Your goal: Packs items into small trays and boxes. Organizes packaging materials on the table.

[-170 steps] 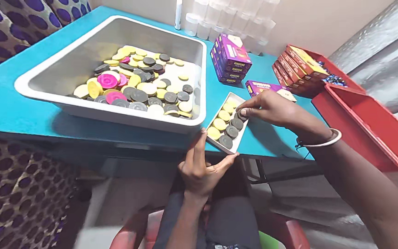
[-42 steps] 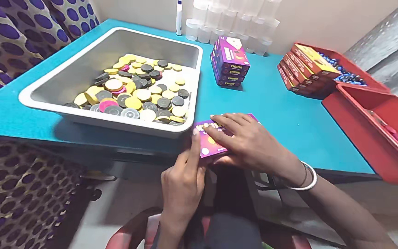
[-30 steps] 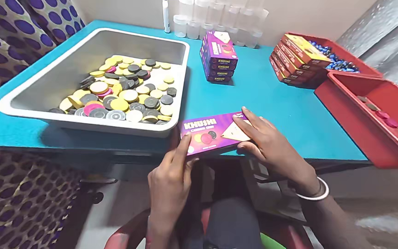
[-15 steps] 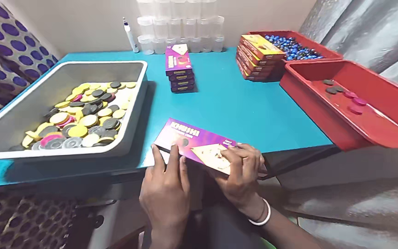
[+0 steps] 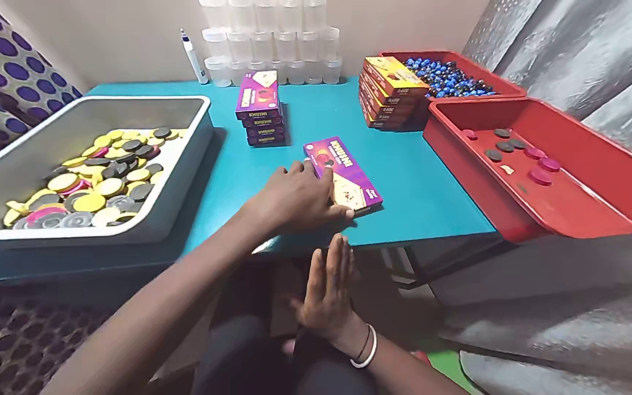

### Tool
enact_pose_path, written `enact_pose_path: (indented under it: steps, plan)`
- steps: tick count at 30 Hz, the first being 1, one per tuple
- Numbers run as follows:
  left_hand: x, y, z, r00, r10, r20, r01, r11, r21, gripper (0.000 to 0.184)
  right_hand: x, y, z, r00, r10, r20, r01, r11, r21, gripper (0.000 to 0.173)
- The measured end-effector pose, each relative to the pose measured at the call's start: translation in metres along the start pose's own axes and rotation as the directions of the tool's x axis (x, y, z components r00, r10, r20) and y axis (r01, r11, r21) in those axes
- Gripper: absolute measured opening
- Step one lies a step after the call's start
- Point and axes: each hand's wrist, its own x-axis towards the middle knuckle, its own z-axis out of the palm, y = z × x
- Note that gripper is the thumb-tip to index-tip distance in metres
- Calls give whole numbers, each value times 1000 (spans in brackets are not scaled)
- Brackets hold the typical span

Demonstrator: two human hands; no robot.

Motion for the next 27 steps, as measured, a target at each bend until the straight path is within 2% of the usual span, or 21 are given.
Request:
enact_pose_path:
  steps: [1,4,6,11,14,16,18,20,22,24,26,27]
  plan:
    - [17,-1,-4,1000,-4,-7,4,1000,-2,87,-1,1,2,1000,-9,-1,9,1000,-13,83]
    - [68,-6,-10,988,47,-150,-41,998,42,36,-2,10,9,999,-50,-13,50,997,-56,71]
    - [102,-8,-11,983,35,-181,-32,999,22,23,-3,19,13,995,-92,-27,90,994,-68,64]
    - [180,-26,1,967,-19,-256,-15,991,-130,21,-1,34,25,979,-173,-104,166,983,-76,48]
    - [208,-33,10,953,18,-302,-77,980,-184,21,0,37,25,976,-190,-104,182,980,-82,42]
    - [213,-38,14,943,71,-325,-147,965,-217,28,0,36,24,978,-184,-96,178,982,-63,42]
    - [205,-41,12,942,78,-325,-158,961,-228,48,-1,36,23,979,-180,-90,178,983,-36,46]
    - [176,-37,-10,944,22,-330,-74,987,-144,70,1,37,23,981,-176,-83,175,984,-15,52]
    - [133,-36,-34,903,-22,-430,3,999,-44,69,-2,36,20,985,-160,-68,160,987,-7,53]
    - [104,-55,-55,861,-143,-487,149,989,-27,67,0,36,22,985,-154,-73,155,988,7,53]
    - [87,-87,-57,847,-341,-408,315,940,-132,78,-3,33,20,987,-149,-58,151,988,22,51]
    - [83,-104,-53,848,-394,-355,354,919,-174,76,-1,34,21,986,-152,-62,154,988,28,53]
